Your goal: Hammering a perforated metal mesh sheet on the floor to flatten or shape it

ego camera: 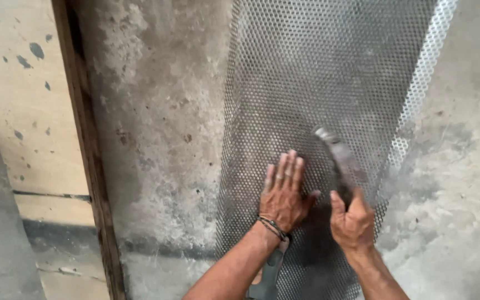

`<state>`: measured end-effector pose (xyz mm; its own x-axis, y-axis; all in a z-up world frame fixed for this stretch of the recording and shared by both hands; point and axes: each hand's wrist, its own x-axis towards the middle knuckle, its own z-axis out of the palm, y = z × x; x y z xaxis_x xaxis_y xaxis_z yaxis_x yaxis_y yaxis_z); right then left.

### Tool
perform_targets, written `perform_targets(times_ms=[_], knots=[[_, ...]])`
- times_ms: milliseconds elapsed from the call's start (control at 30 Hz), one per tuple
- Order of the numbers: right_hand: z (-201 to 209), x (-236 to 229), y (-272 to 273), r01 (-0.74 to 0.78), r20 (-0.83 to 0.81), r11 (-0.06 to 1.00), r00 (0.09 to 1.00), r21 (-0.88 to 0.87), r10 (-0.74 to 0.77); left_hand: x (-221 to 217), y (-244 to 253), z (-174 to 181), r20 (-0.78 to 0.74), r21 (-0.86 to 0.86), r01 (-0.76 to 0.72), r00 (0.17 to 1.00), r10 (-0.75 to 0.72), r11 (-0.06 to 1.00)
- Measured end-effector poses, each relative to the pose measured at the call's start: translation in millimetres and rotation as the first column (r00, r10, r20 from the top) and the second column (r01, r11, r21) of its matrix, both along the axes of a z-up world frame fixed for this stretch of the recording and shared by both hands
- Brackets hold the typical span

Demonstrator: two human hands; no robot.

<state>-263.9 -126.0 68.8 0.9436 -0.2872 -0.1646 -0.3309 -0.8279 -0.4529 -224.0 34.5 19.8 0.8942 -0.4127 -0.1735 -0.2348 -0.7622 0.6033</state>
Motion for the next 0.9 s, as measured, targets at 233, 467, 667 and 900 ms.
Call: perform_targets(times_ms=[233,467,667,900], knots=[[1,-54,-6,0.031,-0.226,0.997,0.974,0.077,-0.012,-11,-2,-1,-0.038,0.133,-0.228,0.971,0.234,0.965],[6,-96,5,-0.007,-0.214,1.0,0.977,0.017,0.011,-12,4,-5,-0.005,0.148,-0.226,0.973,0.23,0.963],[14,-58,12,0.04,-0.144,0.997,0.989,0.07,-0.029,-3,4,8,-0.023,0.13,-0.238,0.97,0.243,0.963],[16,-17,13,-0.056,0.026,0.994,0.998,0.096,0.054,-5,4,12,-0.004,0.115,-0.252,0.967,0.254,0.961]])
